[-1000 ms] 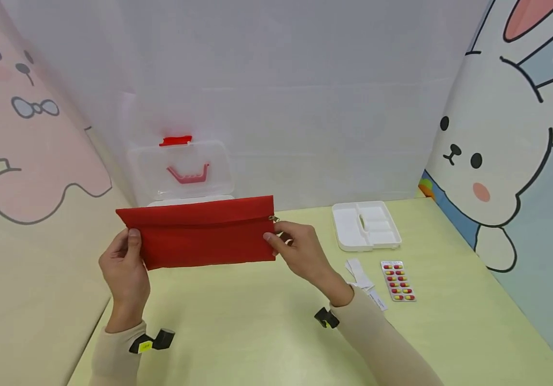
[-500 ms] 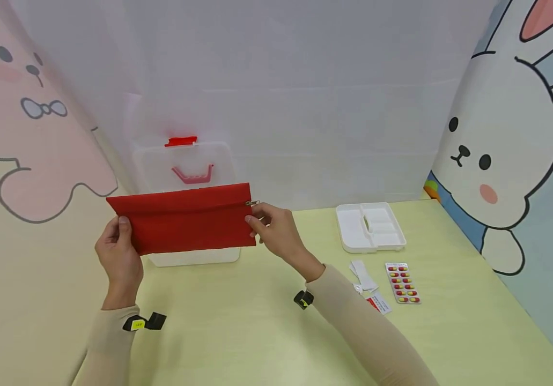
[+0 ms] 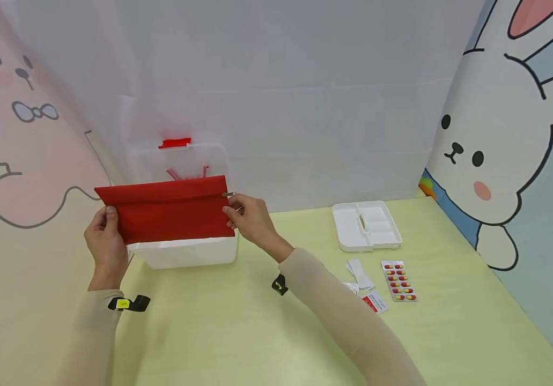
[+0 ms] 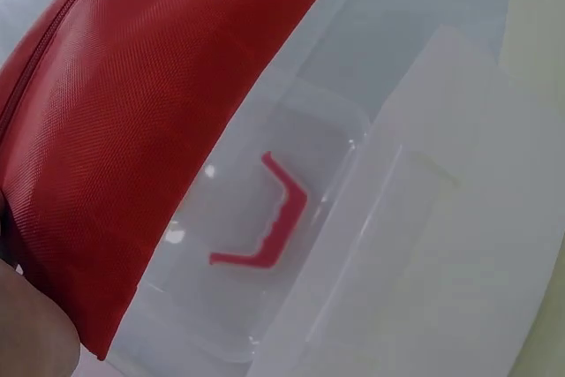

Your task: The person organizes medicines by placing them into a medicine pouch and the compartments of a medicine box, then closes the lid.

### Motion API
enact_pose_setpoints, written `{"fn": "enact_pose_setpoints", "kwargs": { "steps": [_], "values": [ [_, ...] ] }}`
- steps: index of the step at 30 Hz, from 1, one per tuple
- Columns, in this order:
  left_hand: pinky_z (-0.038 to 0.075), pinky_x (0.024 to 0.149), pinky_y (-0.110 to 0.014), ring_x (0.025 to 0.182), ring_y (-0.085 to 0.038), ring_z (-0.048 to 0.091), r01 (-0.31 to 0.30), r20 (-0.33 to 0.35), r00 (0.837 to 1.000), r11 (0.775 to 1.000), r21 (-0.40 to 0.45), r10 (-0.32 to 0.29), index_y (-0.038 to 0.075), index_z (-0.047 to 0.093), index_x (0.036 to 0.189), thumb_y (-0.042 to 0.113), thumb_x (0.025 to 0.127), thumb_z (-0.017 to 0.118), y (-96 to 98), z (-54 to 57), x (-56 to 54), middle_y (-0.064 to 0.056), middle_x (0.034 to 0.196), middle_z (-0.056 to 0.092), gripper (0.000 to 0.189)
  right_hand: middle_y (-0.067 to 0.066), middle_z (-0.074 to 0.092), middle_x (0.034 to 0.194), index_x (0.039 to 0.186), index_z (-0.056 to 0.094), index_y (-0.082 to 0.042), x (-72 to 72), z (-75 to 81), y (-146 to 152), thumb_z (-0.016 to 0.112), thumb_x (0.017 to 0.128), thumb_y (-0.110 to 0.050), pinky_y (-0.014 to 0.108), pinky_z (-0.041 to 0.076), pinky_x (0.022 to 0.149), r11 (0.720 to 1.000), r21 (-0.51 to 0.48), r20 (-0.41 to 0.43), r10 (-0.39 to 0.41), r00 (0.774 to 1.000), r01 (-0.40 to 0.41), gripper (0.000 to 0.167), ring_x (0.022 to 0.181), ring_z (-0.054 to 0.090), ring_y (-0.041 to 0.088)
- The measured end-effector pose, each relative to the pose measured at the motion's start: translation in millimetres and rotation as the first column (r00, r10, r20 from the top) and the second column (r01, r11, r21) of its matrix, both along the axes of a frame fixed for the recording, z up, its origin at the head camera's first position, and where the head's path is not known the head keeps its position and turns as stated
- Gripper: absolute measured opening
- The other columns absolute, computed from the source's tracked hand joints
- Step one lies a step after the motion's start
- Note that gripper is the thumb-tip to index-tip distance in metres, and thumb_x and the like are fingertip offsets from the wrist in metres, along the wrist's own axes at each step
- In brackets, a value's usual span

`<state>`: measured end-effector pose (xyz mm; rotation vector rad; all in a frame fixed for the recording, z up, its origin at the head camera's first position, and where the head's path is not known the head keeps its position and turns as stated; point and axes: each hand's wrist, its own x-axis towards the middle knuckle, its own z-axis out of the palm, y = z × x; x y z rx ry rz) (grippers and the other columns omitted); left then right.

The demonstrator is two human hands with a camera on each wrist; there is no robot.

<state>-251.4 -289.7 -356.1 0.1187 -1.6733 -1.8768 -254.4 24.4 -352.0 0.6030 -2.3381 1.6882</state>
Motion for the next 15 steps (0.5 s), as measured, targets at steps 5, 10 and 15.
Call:
{"fn": "enact_pose_setpoints", "kwargs": {
  "steps": [5,10,15],
  "values": [
    [0.049,0.083,-0.026,0.098,-0.015,0.057,-0.008,0.049,0.999,1.000,0.027,0.007,0.015,0.069,0.123,0.033,0.094,0.062,-15.0,-5.1,-11.1,0.004,0.107,0.066,0.035,0.012,0.071,0.091,0.107,0.066,-0.002,-10.1,-4.2,-17,0.063,0.095,-0.011,0.028,0.059,0.066,1.000,0.021,0.006,0.010,1.000,-0.010,0.015,0.064,0.068,0.014],
    [0.046,0.086,-0.028,0.100,-0.014,0.057,-0.016,0.091,0.996,0.998,0.066,0.010,0.015,0.069,0.123,0.032,0.094,0.062,-28.7,-15.6,-18.9,0.005,0.106,0.066,0.034,0.012,0.071,0.090,0.107,0.065,-0.003,-17.6,-12.5,-33,0.061,0.096,-0.012,0.032,0.060,0.069,0.998,0.060,0.022,0.022,1.000,-0.023,0.014,0.065,0.067,0.013],
    [0.044,0.090,-0.029,0.101,-0.014,0.056,-0.018,0.103,0.995,0.996,0.090,0.009,0.013,0.069,0.122,0.030,0.095,0.061,-38.1,-25.7,-27.0,0.004,0.106,0.065,0.033,0.008,0.070,0.092,0.108,0.065,-0.005,-23.3,-19.2,-44,0.060,0.098,-0.016,0.019,0.056,0.064,0.986,0.169,-0.006,-0.014,1.000,0.015,0.015,0.067,0.066,0.008]
  ]
}}
